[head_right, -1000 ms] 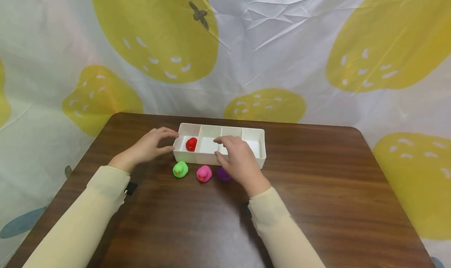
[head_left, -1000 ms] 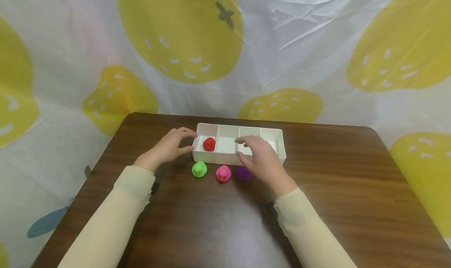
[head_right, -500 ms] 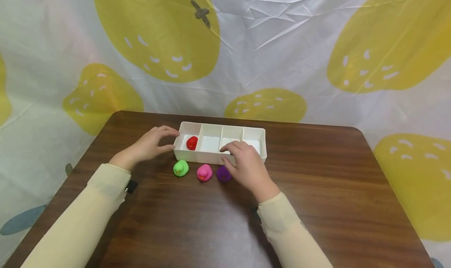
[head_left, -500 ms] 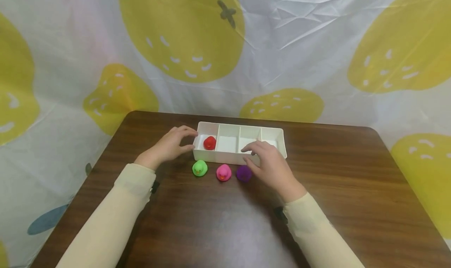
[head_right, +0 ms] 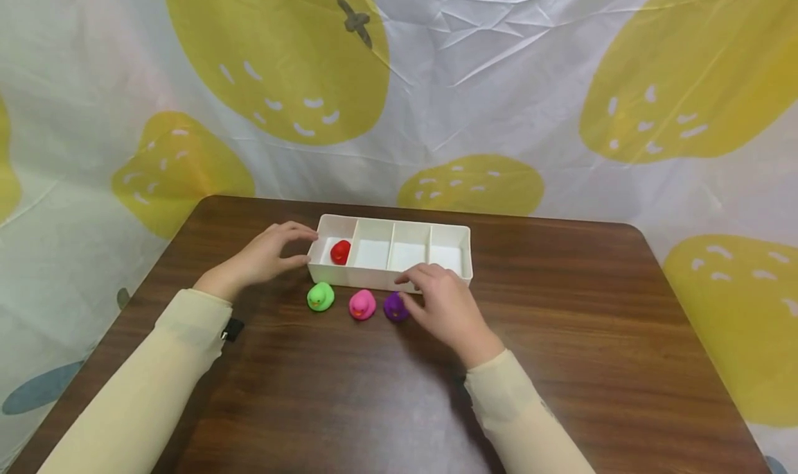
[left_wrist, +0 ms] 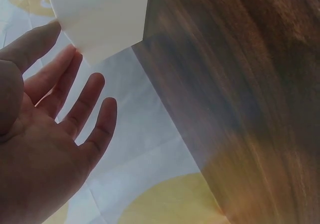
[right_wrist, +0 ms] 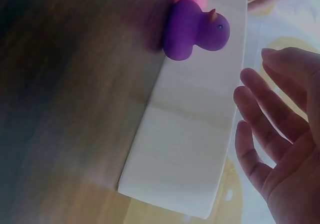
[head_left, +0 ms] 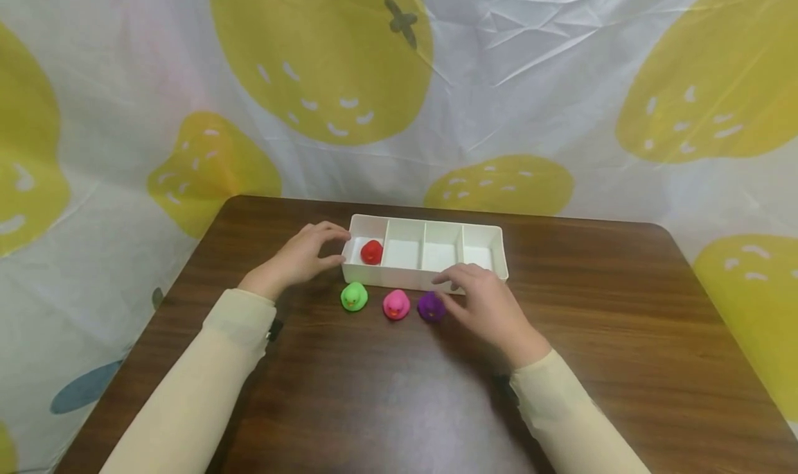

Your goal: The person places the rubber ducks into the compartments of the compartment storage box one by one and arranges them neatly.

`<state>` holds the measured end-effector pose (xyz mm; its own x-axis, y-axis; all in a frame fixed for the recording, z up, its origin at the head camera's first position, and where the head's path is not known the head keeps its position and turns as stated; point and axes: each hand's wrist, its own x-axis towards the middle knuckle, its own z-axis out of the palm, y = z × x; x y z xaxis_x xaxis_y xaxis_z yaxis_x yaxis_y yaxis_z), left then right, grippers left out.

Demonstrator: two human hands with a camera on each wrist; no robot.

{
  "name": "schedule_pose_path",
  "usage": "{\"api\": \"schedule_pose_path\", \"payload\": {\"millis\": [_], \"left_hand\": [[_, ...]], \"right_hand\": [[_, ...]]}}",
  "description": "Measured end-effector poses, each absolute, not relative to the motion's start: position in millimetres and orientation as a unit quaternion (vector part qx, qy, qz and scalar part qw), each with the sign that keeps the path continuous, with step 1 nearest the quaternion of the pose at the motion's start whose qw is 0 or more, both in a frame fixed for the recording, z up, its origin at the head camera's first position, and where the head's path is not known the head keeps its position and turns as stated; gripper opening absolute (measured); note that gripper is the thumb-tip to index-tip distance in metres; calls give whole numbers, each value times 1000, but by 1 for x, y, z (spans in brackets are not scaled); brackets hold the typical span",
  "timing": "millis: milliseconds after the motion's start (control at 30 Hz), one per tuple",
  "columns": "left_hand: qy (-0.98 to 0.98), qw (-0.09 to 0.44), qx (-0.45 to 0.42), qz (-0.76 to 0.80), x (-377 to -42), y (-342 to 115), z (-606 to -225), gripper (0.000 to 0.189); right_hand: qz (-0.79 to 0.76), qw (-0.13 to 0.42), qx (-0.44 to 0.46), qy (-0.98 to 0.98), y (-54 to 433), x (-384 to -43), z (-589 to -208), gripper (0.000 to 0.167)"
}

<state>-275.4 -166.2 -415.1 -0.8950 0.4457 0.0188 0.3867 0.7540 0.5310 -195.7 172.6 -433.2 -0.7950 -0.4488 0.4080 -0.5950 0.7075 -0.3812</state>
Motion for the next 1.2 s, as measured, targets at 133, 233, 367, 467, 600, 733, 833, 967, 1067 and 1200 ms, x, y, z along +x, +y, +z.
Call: {"api": "schedule_pose_path", "payload": {"millis": [133, 233, 367, 467, 600, 733, 833, 967, 1067, 1200], "left_hand": [[935, 53, 224, 270, -276, -168, -416, 47], [936, 51, 225, 267, -276, -169, -418, 47], [937, 47, 227, 262, -277, -168, -420, 47], [938, 45, 227, 259, -277, -167, -419, 47], [940, 46, 224, 254, -276, -167, -418, 46], [942, 47, 222, 247, -274, -167, -418, 44], [942, 48, 221, 247, -274, -167, -418, 44], [942, 46, 220, 251, -274, -166, -418, 45], [941, 44, 220, 254, -275, -166, -418, 46], [940, 44, 222, 257, -275, -166, -418, 47]], "right_hand": [[248, 136, 287, -915, 172, -194, -437, 18], [236, 135, 286, -919, 171, -194, -438, 18], [226, 128, 283, -923, 170, -194, -439, 18], [222, 114, 276, -928, 170, -193, -439, 19], [217, 98, 272, -933, 169, -193, -441, 21], [213, 95, 273, -933, 168, -193, -443, 21], [209, 93, 275, -934, 168, -193, -443, 21], [204, 90, 276, -935, 167, -194, -444, 21], [201, 88, 277, -935, 167, -194, -445, 21], [201, 84, 279, -935, 167, -195, -447, 19]]}}
